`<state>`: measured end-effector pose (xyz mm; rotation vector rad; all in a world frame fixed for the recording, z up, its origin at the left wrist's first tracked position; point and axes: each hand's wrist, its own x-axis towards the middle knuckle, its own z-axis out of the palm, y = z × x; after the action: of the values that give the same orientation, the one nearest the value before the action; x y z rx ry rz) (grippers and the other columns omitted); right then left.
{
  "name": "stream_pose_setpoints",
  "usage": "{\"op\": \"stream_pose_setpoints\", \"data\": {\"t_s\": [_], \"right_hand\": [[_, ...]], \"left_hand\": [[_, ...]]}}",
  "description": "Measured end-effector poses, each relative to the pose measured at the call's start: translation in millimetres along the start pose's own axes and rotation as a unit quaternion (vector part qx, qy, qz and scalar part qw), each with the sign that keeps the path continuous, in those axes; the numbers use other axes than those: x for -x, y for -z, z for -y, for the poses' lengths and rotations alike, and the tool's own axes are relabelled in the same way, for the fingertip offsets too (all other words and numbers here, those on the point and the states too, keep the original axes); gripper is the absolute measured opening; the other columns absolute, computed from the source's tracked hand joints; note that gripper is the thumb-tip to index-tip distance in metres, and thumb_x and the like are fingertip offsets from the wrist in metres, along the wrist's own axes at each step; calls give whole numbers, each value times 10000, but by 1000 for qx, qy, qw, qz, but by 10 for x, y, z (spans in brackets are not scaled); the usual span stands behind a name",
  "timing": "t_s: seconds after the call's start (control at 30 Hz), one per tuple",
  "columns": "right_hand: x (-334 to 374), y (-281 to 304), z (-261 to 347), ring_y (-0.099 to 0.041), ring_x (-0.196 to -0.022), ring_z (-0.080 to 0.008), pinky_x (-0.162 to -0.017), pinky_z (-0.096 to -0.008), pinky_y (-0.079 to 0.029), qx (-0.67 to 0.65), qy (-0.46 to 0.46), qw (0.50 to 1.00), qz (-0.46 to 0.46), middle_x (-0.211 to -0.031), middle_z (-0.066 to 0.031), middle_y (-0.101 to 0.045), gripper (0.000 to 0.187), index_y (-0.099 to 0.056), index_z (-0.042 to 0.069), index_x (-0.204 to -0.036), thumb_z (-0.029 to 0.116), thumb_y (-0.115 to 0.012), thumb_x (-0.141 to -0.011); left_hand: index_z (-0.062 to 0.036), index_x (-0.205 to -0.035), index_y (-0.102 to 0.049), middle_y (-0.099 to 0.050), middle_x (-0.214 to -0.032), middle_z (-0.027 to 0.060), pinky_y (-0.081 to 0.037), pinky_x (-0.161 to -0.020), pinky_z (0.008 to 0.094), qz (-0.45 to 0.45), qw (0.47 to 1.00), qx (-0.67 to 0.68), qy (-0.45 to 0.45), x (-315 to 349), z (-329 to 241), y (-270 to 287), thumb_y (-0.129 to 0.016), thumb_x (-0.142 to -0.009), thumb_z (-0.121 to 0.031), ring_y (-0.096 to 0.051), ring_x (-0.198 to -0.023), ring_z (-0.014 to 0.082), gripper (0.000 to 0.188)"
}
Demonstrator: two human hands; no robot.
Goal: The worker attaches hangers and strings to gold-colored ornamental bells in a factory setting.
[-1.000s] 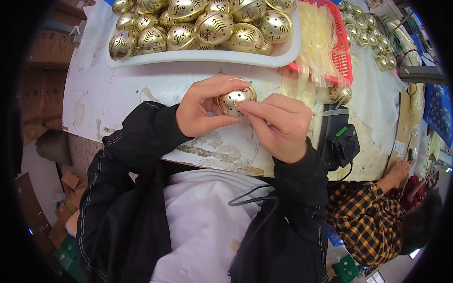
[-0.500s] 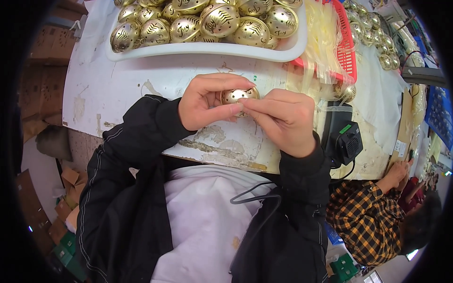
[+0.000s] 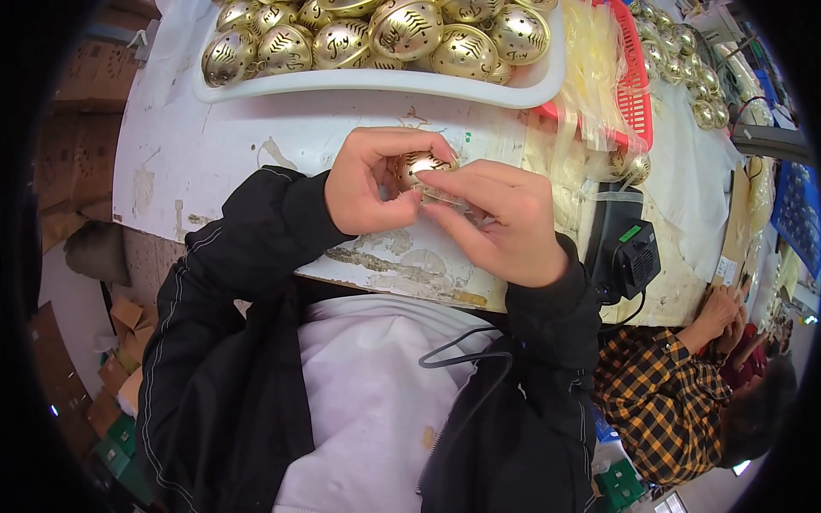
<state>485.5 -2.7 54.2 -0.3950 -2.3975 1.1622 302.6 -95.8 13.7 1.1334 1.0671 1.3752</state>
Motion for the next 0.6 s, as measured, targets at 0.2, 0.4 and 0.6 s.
{"op": "stream_pose_setpoints", "data": {"t_s": [0.2,0.4,0.6], "right_hand": [[12,-60,-92,-599,-649,-154,-579,-250,-466,50,116,989,-76,-800,-75,-658,287,-734,8,-994,-84,-766,-724],[2,-78,-38,-622,-691,-184,-613,-263,-490,82,105,985,-106,-822,-92,-647,242,-710,-11,-928,-113,-753,-713],[11,-88,-34,-618,-697,-180,-612,-262,-487,74,104,986,-107,-830,-90,-643,227,-710,-13,-930,-116,-749,-731]], "left_hand": [[11,-1051,-659,-601,-789,-19,-366,-541,188,0,1000,-6,21,23,20,17,-704,-724,-29,-442,-660,-9,332],[2,-1079,-661,-624,-868,66,-424,-570,232,-6,999,-8,-50,-16,64,25,-711,-738,-60,-530,-705,70,350],[6,-1109,-661,-626,-864,102,-454,-611,256,15,994,-38,-99,-34,140,84,-658,-733,-83,-567,-695,133,386]]}}
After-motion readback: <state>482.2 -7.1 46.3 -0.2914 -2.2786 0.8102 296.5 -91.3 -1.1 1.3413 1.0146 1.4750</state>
